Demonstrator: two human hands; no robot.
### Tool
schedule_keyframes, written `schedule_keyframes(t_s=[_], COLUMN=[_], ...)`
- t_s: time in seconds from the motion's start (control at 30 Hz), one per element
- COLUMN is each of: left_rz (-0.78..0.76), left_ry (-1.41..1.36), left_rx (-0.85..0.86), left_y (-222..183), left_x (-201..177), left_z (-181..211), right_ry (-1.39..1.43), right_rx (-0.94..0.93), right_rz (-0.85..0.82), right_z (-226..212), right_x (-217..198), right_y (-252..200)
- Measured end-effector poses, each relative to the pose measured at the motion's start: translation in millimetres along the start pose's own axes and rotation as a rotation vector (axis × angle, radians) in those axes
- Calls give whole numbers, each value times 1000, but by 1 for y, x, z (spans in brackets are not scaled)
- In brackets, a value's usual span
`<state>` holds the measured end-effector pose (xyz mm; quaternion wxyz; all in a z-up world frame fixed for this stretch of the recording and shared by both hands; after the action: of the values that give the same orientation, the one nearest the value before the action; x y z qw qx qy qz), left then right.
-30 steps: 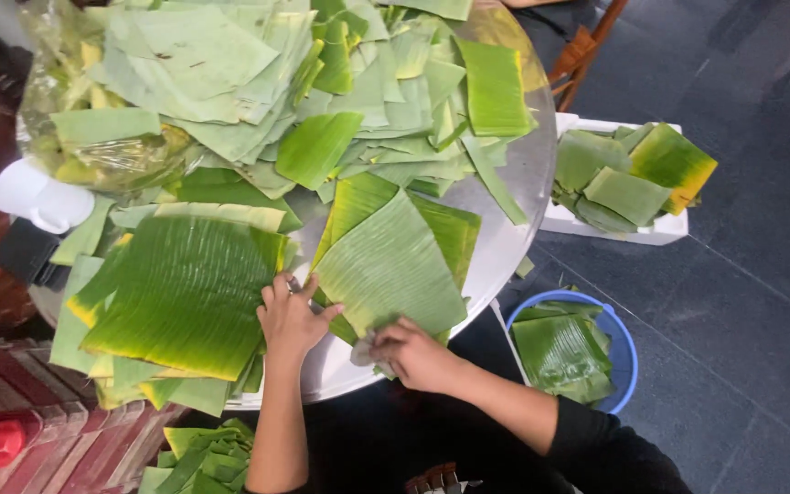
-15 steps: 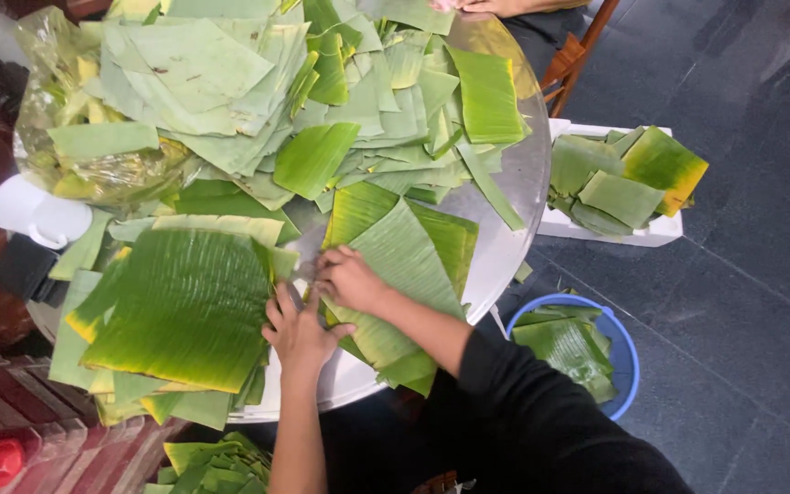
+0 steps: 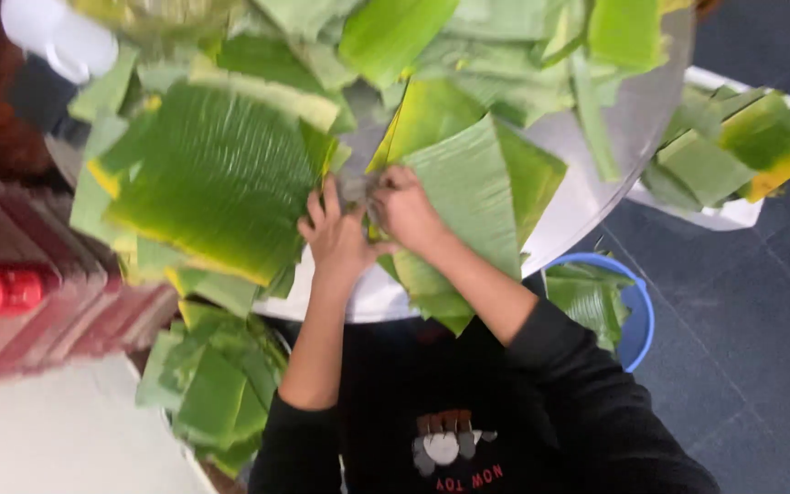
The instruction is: Cleaning banana leaves by wiping them with a cloth and stacking them on a table
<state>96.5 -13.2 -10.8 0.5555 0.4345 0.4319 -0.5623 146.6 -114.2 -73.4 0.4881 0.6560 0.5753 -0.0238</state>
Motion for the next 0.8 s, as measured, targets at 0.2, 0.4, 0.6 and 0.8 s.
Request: schedule_keyframes(t_s=[0.2,0.4,0.6,0.8], left_rz=[8,-26,-24,-7], left_ry=[30,56,67,96], left_rx=[5,2,35,44], left_y=[-1,-2,-4,2], left_x=[3,5,3,5], left_z=[0,-1,0,5], right_ry=[-738,-240,-286,-472], right_rx=[-122,233,-79,337], right_rz=[-98,-72,-114,113], right_z=[183,89,21,183], right_x=[8,-53,-10,-145], right_y=[-10,27,-37,-8])
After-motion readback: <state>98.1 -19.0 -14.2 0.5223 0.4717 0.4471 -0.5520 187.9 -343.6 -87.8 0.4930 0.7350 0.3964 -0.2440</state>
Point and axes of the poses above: each hand's wrist, its own y-axis towards the middle knuckle, its own x-axis out of the palm, z = x × y, the point moved 9 cm from there along y, towards the middle knuckle, and after that the axes turned 12 degrees about z, right-handed, at the moved point
